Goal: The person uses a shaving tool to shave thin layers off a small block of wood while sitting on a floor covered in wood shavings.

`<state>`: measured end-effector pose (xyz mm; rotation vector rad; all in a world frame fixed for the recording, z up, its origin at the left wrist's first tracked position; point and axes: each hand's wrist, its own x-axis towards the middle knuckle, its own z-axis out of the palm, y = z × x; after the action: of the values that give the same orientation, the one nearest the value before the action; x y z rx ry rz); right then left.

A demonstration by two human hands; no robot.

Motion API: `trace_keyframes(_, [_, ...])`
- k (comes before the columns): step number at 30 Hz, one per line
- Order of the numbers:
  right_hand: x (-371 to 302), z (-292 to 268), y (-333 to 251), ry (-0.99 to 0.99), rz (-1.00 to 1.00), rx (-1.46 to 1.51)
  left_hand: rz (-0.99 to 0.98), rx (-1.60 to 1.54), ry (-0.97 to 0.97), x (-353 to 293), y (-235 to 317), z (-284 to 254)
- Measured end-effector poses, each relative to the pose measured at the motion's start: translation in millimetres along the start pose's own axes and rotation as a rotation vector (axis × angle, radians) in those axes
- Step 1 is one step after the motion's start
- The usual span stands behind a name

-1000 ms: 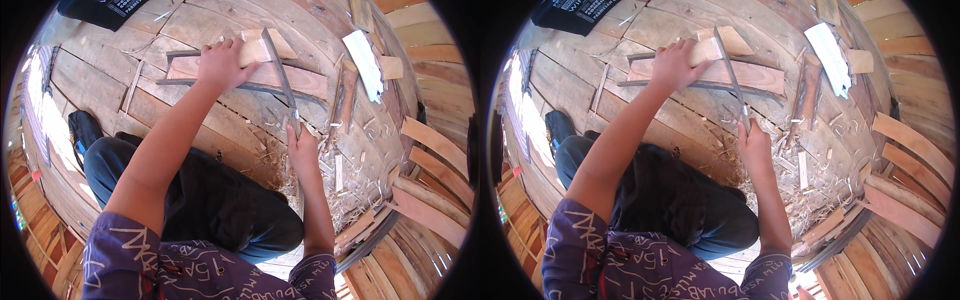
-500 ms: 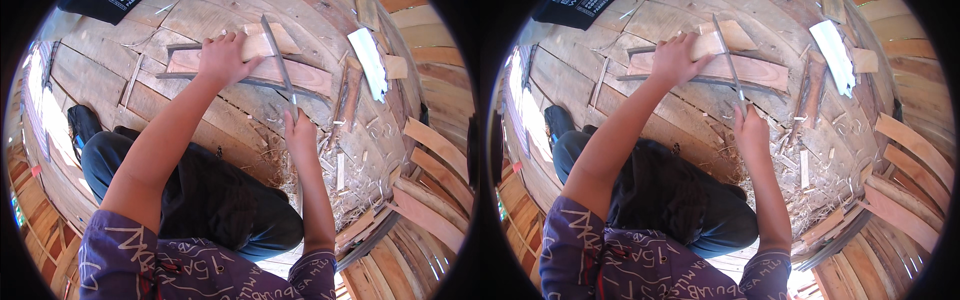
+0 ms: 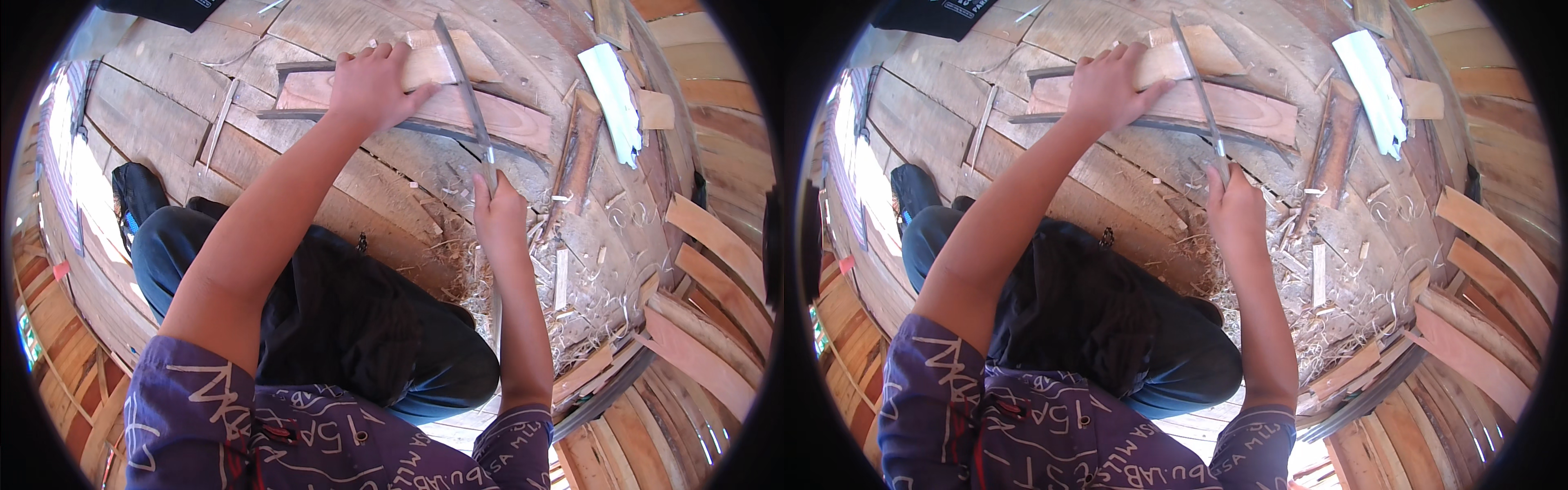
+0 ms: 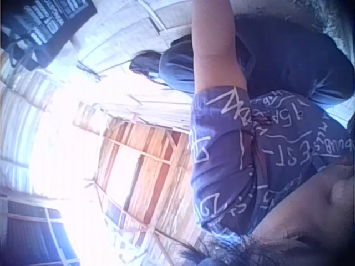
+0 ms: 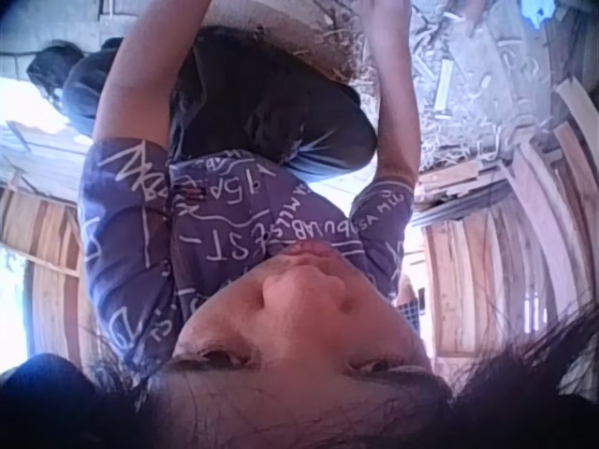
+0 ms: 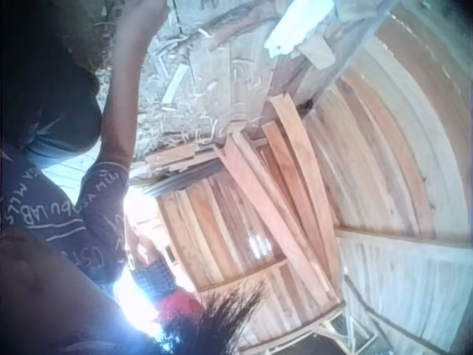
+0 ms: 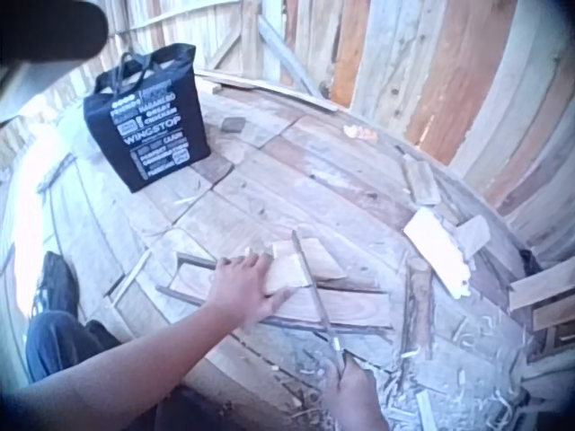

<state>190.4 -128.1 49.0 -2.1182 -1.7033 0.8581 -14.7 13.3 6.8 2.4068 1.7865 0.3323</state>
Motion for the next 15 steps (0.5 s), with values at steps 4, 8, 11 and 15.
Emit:
trace_keyframes(4, [-35,-9,9,-0.042,0.053,0.030,-0.017,-0.018,0.003,-2,-5,0])
trace_keyframes(8, [-36,-13,4,-0.109,0.108,-0.006,0.011,0.008,0.036,-4,-6,0])
trace_keyframes(11, [-10,-1,3,0.011,-0.007,0.029,-0.002,-0.024,-0.001,1,-2,0])
trace_keyframes(15, [4,-1,-4,-0.045,0.071,0.017,0.009,-0.034,-0.009,-1,1,-1])
